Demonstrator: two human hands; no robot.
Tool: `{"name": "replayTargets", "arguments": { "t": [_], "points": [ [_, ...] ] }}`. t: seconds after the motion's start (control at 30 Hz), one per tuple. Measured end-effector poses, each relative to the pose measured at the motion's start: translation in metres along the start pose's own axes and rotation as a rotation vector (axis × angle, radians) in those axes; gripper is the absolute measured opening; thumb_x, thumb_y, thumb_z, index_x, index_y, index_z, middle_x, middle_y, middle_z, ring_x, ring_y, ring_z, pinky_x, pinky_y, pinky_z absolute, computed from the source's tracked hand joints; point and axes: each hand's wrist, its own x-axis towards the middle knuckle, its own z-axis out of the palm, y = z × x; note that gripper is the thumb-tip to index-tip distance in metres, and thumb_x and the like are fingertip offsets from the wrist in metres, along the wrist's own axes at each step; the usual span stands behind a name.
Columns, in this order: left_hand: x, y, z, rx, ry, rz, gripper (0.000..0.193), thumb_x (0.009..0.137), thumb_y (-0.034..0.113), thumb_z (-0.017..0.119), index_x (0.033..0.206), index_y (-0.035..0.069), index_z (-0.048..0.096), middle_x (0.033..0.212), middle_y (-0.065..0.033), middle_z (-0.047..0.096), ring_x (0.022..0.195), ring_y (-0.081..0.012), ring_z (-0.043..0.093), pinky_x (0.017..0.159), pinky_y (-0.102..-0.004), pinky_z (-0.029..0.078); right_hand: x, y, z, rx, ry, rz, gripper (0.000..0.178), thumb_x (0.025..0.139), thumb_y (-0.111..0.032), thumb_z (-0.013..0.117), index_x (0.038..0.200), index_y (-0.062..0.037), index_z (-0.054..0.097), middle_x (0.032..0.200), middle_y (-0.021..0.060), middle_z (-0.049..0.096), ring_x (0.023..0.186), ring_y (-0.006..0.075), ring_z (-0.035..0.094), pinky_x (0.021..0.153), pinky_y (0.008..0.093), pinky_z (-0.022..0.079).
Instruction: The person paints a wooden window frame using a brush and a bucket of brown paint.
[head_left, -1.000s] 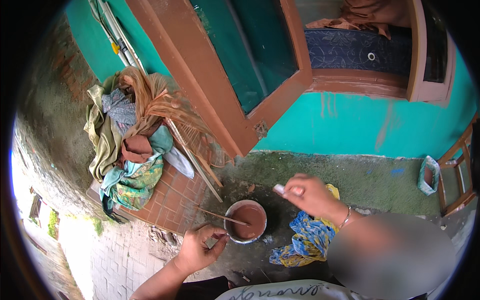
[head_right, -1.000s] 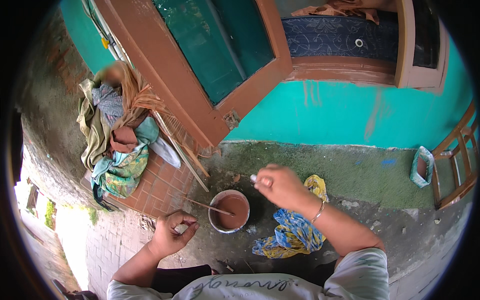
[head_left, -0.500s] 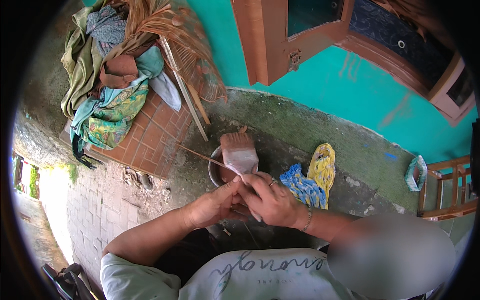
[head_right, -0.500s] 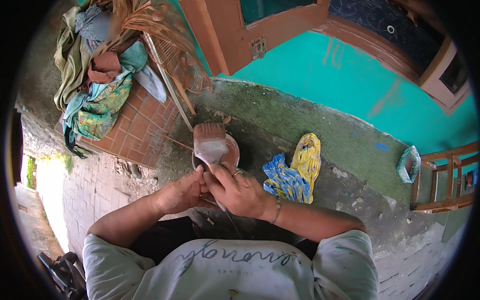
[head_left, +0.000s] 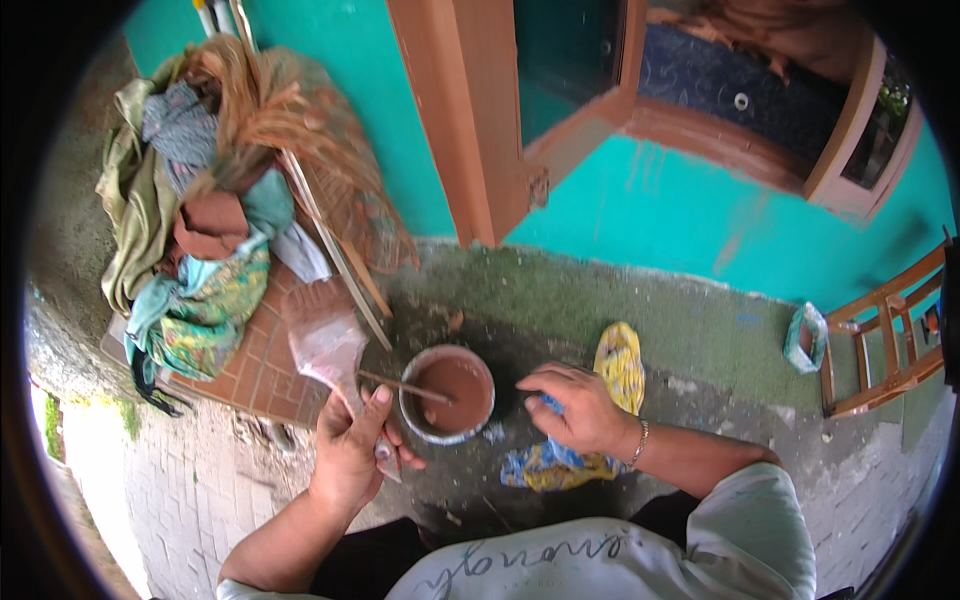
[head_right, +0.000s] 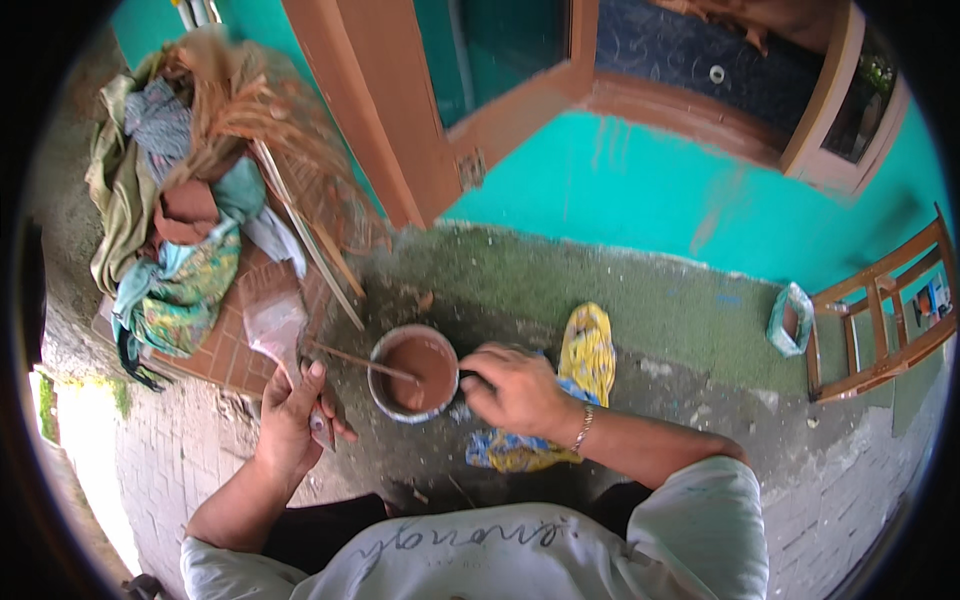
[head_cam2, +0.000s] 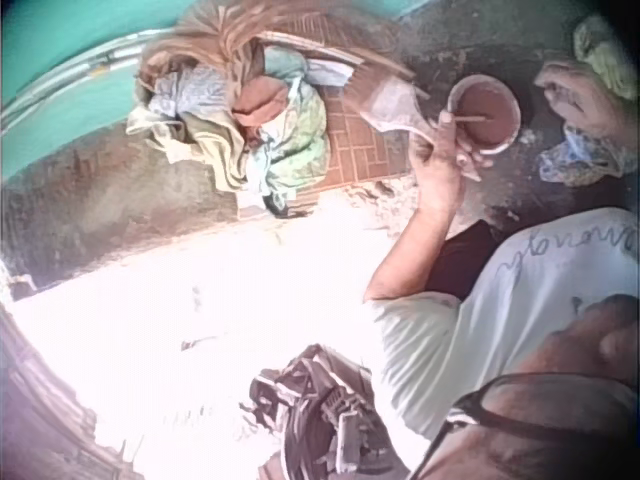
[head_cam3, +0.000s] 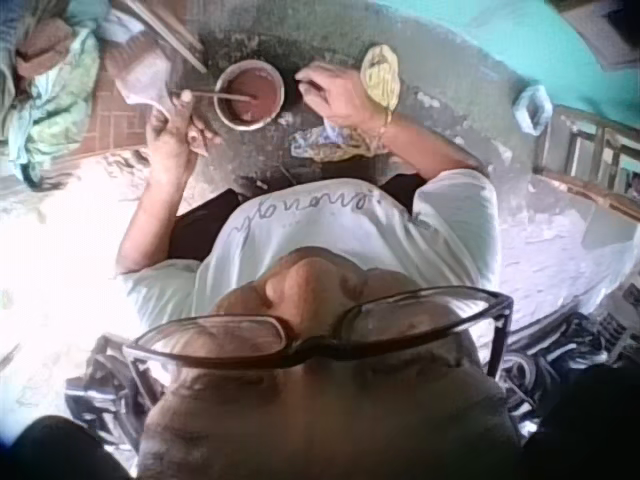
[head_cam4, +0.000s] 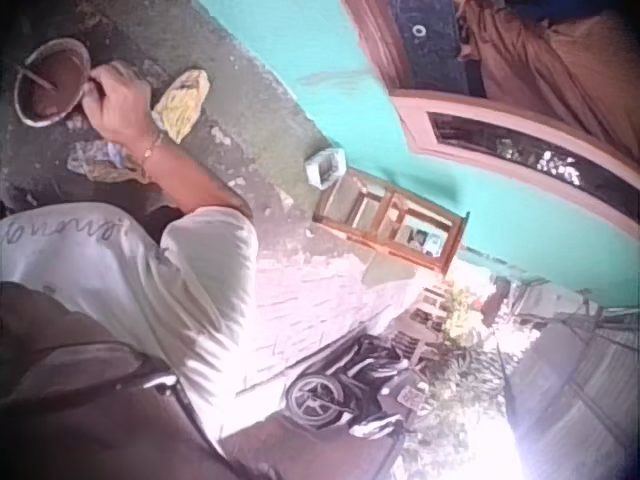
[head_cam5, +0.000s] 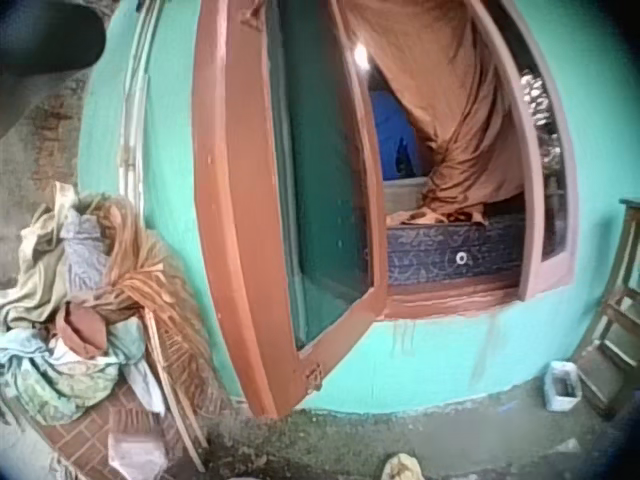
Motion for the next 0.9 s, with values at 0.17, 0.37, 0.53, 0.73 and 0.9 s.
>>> {"name": "replayTargets", "arguments": {
  "t": [0.17,0.37,0.53,0.73,0.9],
  "points": [
    [0.005,0.036,-0.004,-0.058,0.089,0.178,0.035,0.092,0.005,0.070,0.072,0.013,0.043,0.056,-0.0030,0.052,0.041,-0.0155,0.055,0.039,-0.0321,0.052,-0.139,0.238,-0.004,-0.744,-0.510,0.867,0.064,0.089,-0.060,0.054,0.105,-0.0006,0.072,0.093,0.0250,0.071,0.091,0.0350,0.072,0.080,0.0469,0.055],
    [0.027,0.045,-0.001,-0.074,0.119,0.235,0.039,0.085,-0.002,0.073,0.067,0.016,0.043,0.057,-0.0013,0.053,0.047,-0.0133,0.054,0.041,-0.0298,0.050,-0.171,0.274,0.011,0.329,-0.213,1.437,0.025,0.084,-0.022,0.073,0.085,0.0019,0.067,0.078,0.0135,0.067,0.059,0.0264,0.067,0.060,0.0441,0.062],
    [0.026,0.054,-0.002,-0.055,0.138,0.317,0.034,0.084,-0.003,0.071,0.069,0.015,0.046,0.059,-0.0007,0.053,0.050,-0.0134,0.055,0.045,-0.0303,0.051,-0.116,0.237,-0.048,0.828,0.280,1.222,0.015,0.086,-0.011,0.066,0.084,0.0041,0.064,0.088,0.0169,0.067,0.075,0.0300,0.068,0.083,0.0481,0.060],
    [0.032,0.053,-0.014,-0.109,0.119,0.326,0.035,0.083,-0.004,0.073,0.069,0.013,0.047,0.064,-0.0028,0.056,0.052,-0.0139,0.056,0.050,-0.0326,0.054,-0.071,0.125,-0.139,1.321,0.284,1.087,0.030,0.095,-0.019,0.062,0.110,0.0070,0.064,0.105,0.0223,0.070,0.102,0.0368,0.069,0.092,0.0534,0.056],
    [0.040,0.044,-0.009,-0.115,0.038,0.293,0.034,0.084,-0.005,0.071,0.068,0.013,0.047,0.066,-0.0034,0.056,0.054,-0.0139,0.056,0.051,-0.0330,0.055,-0.049,0.051,-0.156,1.313,0.266,0.757,0.027,0.089,-0.006,0.067,0.113,0.0061,0.063,0.096,0.0177,0.072,0.092,0.0304,0.073,0.086,0.0479,0.059]
  ]
}}
